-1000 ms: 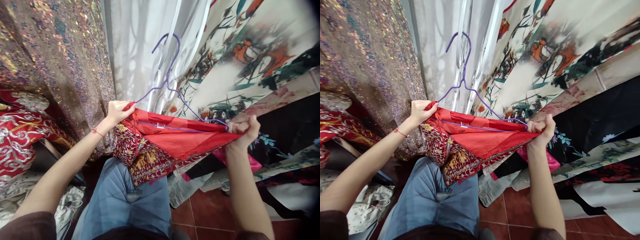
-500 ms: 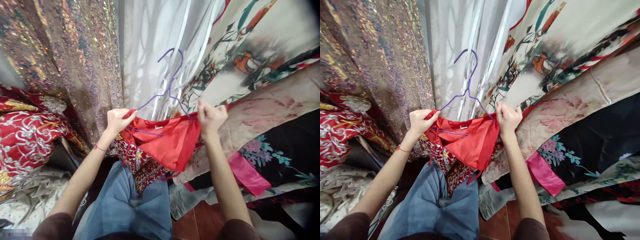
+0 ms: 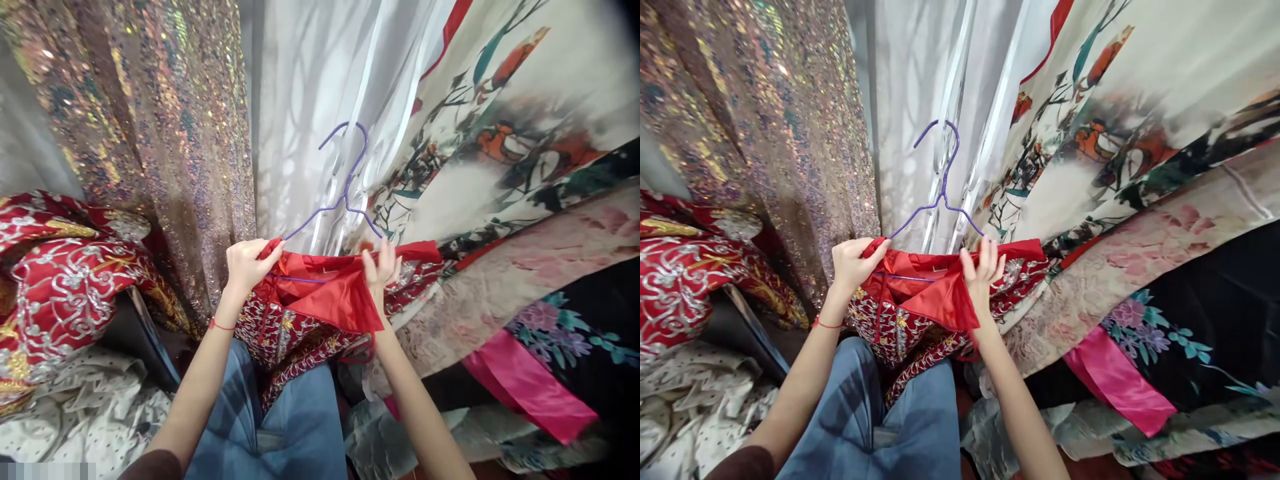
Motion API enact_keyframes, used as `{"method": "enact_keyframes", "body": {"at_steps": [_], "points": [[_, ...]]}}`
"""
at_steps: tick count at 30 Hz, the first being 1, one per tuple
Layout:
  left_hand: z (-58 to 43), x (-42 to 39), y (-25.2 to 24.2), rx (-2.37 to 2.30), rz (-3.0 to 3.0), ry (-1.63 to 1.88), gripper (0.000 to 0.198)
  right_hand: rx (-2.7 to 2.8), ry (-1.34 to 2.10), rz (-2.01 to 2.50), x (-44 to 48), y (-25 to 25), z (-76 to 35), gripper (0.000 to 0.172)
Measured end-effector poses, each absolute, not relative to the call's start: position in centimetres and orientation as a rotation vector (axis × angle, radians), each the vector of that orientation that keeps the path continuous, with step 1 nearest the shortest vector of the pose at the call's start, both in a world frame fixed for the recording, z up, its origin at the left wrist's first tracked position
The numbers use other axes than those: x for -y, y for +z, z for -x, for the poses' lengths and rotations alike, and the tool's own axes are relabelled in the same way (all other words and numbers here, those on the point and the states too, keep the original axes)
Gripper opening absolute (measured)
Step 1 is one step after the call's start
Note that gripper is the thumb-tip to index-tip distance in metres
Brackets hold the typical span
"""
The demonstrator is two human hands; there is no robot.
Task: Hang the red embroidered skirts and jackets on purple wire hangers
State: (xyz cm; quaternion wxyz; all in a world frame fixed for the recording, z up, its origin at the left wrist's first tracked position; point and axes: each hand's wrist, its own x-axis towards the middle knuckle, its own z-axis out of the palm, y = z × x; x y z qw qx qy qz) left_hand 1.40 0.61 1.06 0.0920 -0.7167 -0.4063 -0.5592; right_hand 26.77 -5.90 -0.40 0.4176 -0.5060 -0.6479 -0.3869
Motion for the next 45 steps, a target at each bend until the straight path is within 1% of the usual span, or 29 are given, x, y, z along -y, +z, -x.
{"method": "enact_keyframes", "body": {"at_steps": [3,7,10,14,19,22,25,27,29,31,32,35,36,38,40,42,43,45], "points": [[-1.1,-0.7,1.2,1.214,2.176,-1.678,0.053,2.002,-0.880,1.181,7.3,0.0,-23.3,0.070],[-1.1,-0.1,1.4,1.231,2.284,-1.715,0.054,2.132,-0.725,1.035,6.8,0.8,-20.4,0.070],[-1.3,0.5,1.5,1.296,2.313,-1.741,0.054,2.088,-0.697,0.999,5.8,0.8,-19.1,0.064],[-1.2,1.0,1.8,1.330,2.344,-1.752,0.056,1.975,-0.944,1.094,5.3,1.5,-18.7,0.050],[-1.1,1.1,2.1,1.349,2.386,-1.789,0.058,2.168,-0.951,1.199,5.7,3.0,-19.4,0.039],[-1.1,1.0,2.1,1.400,2.384,-1.806,0.061,2.179,-1.035,1.223,5.9,2.8,-19.8,0.030],[-1.1,0.9,2.1,1.408,2.382,-1.814,0.063,2.169,-1.086,0.964,5.8,2.2,-20.2,0.017],[-1.2,0.9,2.0,1.414,2.378,-1.812,0.063,2.256,-1.170,0.731,5.7,2.0,-20.4,0.022],[-1.3,1.0,1.9,1.420,2.374,-1.806,0.063,2.346,-1.332,0.586,5.6,2.1,-20.4,0.028],[-1.4,1.1,1.9,1.433,2.359,-1.797,0.063,2.349,-1.472,0.515,5.5,2.6,-20.2,0.024],[-1.4,1.1,1.8,1.439,2.351,-1.791,0.063,2.334,-1.486,0.491,5.6,3.0,-20.1,0.021],[-1.2,1.0,1.6,1.427,2.368,-1.766,0.061,2.315,-1.371,0.416,6.6,4.9,-19.3,0.005],[-1.1,1.0,1.5,1.413,2.387,-1.760,0.060,2.333,-1.304,0.401,7.2,5.7,-18.8,0.006],[-0.9,0.8,1.3,1.382,2.418,-1.771,0.058,2.390,-1.087,0.429,8.5,7.6,-17.6,0.016],[-0.6,0.5,1.1,1.345,2.444,-1.835,0.059,2.410,-0.711,0.555,9.7,9.4,-16.2,0.021],[-0.1,0.4,0.9,1.303,2.468,-1.954,0.058,2.313,-0.312,0.714,10.1,11.1,-14.9,0.024],[0.2,0.3,0.8,1.283,2.470,-2.030,0.057,2.250,-0.175,0.774,9.9,11.9,-14.2,0.026],[0.8,0.2,0.6,1.245,2.446,-2.190,0.053,2.151,-0.075,0.847,8.4,13.3,-13.2,0.033]]}}
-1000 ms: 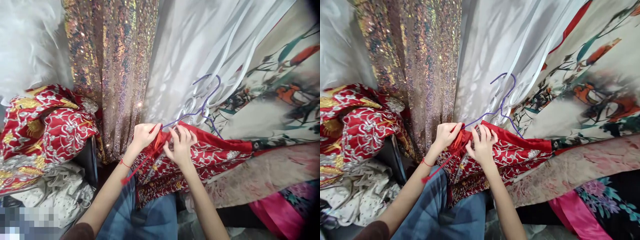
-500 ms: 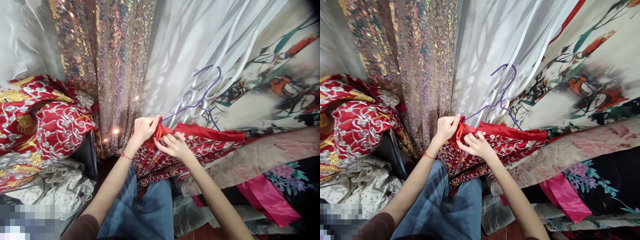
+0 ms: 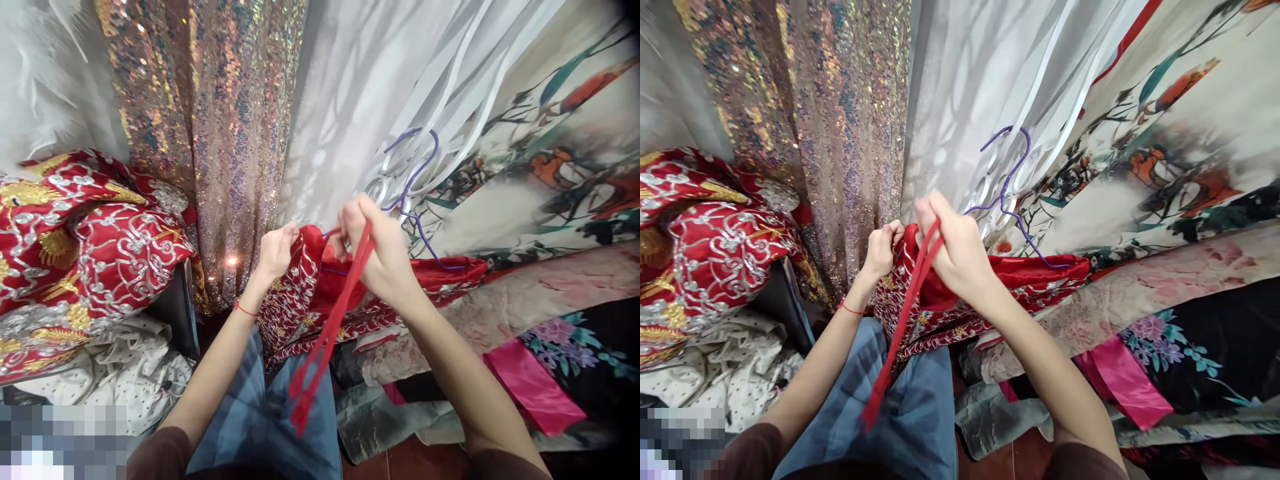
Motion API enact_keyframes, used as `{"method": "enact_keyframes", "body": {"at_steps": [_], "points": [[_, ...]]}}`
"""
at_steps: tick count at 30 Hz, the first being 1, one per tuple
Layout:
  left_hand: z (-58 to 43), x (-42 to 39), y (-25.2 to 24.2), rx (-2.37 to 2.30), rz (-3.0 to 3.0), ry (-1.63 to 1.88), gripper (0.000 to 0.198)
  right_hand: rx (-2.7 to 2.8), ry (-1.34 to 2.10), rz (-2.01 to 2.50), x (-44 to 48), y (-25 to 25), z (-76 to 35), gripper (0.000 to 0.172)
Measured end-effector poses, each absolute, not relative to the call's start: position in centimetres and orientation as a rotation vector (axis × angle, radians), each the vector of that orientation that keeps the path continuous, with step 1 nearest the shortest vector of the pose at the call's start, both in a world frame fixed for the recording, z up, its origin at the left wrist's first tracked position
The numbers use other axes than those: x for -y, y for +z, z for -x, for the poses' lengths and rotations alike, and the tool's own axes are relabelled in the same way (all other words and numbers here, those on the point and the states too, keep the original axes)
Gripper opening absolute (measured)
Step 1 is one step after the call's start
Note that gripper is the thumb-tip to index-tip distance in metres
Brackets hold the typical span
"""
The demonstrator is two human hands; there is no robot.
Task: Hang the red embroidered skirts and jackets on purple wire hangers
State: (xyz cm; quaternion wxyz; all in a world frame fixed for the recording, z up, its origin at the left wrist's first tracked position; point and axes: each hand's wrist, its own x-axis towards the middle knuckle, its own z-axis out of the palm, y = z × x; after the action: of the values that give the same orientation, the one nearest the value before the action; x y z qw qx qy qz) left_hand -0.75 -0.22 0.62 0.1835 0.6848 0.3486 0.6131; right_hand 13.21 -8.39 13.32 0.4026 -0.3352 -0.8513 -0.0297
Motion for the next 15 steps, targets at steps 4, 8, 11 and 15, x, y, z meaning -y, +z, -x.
{"method": "enact_keyframes", "body": {"at_steps": [4,8,11,15], "points": [[1.7,0.2,0.6,-0.865,-1.813,1.804,0.031,2.075,-0.292,0.965,2.4,16.0,-11.9,0.037],[2.1,0.6,1.7,-0.871,-1.807,1.845,0.047,2.133,-0.569,1.142,-3.9,18.4,-10.8,0.038],[1.9,1.1,3.1,-0.960,-1.825,1.777,0.053,2.236,-0.683,1.297,-7.1,18.5,-9.9,0.038],[1.3,1.8,4.6,-1.164,-1.824,1.704,0.044,2.232,-0.625,1.621,-9.8,16.3,-8.9,0.030]]}}
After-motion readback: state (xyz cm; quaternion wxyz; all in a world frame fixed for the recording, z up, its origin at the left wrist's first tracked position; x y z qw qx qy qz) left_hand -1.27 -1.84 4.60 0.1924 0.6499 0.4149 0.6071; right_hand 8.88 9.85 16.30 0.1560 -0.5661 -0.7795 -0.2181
